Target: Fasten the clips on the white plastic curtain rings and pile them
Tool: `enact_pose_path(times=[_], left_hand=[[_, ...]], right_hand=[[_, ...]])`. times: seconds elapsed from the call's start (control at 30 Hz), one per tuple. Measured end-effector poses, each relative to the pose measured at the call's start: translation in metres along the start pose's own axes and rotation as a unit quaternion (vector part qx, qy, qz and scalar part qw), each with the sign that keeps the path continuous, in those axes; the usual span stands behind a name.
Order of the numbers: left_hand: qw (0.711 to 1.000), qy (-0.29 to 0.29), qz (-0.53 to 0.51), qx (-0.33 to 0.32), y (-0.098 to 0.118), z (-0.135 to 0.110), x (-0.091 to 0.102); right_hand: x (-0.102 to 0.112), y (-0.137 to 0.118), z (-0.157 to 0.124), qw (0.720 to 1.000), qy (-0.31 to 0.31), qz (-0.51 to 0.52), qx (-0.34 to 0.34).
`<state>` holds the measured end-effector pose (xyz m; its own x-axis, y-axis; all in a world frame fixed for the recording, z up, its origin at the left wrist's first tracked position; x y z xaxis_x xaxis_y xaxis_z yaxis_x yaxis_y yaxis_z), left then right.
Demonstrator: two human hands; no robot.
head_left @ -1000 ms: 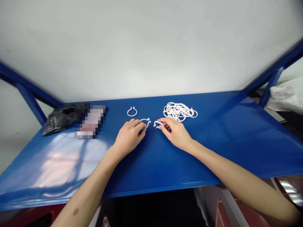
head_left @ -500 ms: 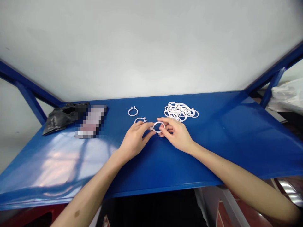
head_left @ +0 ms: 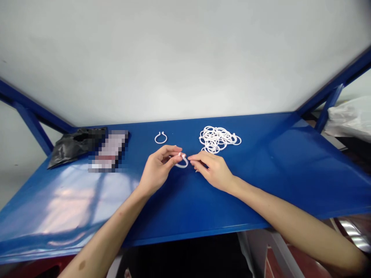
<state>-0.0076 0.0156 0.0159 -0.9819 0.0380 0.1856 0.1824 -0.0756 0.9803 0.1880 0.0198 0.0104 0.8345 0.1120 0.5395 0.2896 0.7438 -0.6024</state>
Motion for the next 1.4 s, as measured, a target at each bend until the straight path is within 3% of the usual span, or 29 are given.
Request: enact_pose_path(times=[0.1,0.17,0.3,0.4,0.53,0.67,1.0,1.27,1.4], left_hand=[[0.999,-0.002,-0.05,0.02,-0.001,-0.001,-0.007],[0.998,0.002,-0.063,0.014,-0.001,-0.002,-0.01],[0.997,0.056,-0.052,-0.001,-0.002,-0.003,-0.01],[0.995,0.084,-0.046,-0.007,-0.002,-0.003,-0.007],[0.996,0.065,-0.063,0.003,-0.003,-0.005,-0.009],[0.995,0.085,-0.058,0.013,-0.005,-0.009,-0.01],[0.99,0.102,0.023,-0.093,0.005,-0.018,-0.012],[0.982,0.065,0.059,-0.167,0.004,-0.021,-0.012],[0.971,0.059,0.122,-0.197,0.008,-0.017,-0.011]], right_hand=[[-0.003,-0.002,0.0,1.0,-0.013,0.021,0.006],[-0.004,-0.003,-0.001,0.999,-0.024,0.038,-0.024],[-0.004,-0.003,-0.003,0.992,-0.023,0.091,-0.082],[-0.005,-0.003,-0.004,0.992,0.006,0.102,-0.078],[-0.006,-0.003,-0.004,0.994,0.047,0.066,-0.069],[-0.003,-0.008,-0.004,0.996,0.045,0.065,-0.034],[0.0,-0.014,-0.005,0.993,0.051,0.08,-0.07],[0.001,-0.013,-0.009,0.999,0.017,0.012,0.026],[0.003,-0.011,-0.003,0.998,-0.012,-0.041,0.035]])
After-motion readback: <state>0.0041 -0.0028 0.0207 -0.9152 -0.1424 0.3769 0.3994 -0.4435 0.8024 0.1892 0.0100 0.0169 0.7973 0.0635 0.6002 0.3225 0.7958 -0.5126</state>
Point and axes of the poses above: each hand's wrist, its own z-axis towards the middle knuckle, its own x-axis out of the back of the hand, y = z × x, the point moved 2 cm from there along z, towards the middle knuckle, and after that the axes turned 4 degrees about x, right-handed, at the moved point
